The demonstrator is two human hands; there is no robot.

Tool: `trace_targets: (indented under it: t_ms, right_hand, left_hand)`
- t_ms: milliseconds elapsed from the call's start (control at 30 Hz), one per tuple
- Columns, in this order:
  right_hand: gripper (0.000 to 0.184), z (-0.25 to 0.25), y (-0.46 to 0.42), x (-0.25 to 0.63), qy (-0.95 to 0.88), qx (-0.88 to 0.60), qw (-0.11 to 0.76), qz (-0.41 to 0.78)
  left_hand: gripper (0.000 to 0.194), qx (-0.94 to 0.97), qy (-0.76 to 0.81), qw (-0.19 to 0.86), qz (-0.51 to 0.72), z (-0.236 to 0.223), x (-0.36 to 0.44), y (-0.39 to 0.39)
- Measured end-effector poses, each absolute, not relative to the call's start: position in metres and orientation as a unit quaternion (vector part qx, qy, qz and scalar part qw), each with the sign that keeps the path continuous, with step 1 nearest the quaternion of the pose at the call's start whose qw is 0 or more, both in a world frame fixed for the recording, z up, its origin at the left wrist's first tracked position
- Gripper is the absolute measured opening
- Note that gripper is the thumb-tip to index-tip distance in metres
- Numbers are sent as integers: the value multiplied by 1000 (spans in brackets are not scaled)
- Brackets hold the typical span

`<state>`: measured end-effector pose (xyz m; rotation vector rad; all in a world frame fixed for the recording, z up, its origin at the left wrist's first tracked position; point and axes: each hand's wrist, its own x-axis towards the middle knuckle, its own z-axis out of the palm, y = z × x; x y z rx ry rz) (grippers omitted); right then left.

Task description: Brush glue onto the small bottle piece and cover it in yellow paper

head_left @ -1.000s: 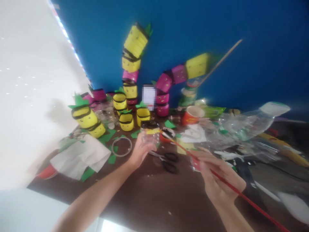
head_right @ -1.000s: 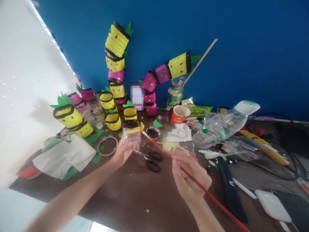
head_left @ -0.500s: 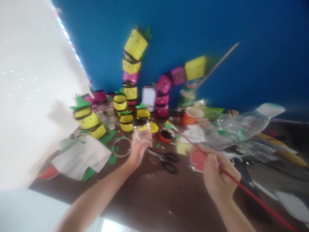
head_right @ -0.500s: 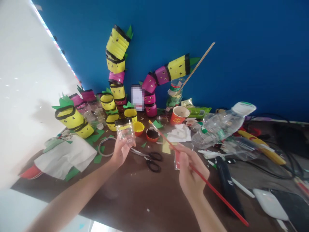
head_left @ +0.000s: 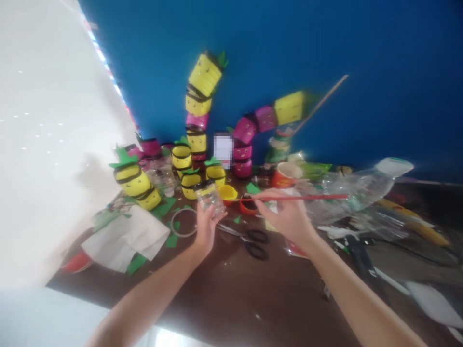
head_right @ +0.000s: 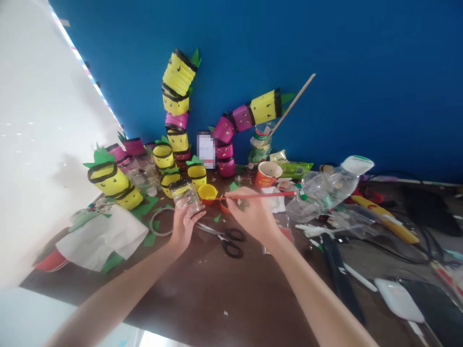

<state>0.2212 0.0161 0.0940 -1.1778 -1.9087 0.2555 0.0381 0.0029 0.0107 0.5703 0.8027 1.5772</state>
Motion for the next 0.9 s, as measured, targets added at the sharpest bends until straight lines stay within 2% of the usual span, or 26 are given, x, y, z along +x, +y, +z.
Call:
trace_targets:
  t_ms: [333,733,900]
  right_hand:
    - [21,93,44,208,-769,-505,376,110]
    - [21,96,60,197,-778,-521,301,181]
    - [23,100,62,196,-738,-548,330,213]
  left_hand:
    - [48,263,342,595,678,10,40,2]
    - [44,295,318,599,673,14,40,-2]
    - [46,295,320,602,669,14,41,-1]
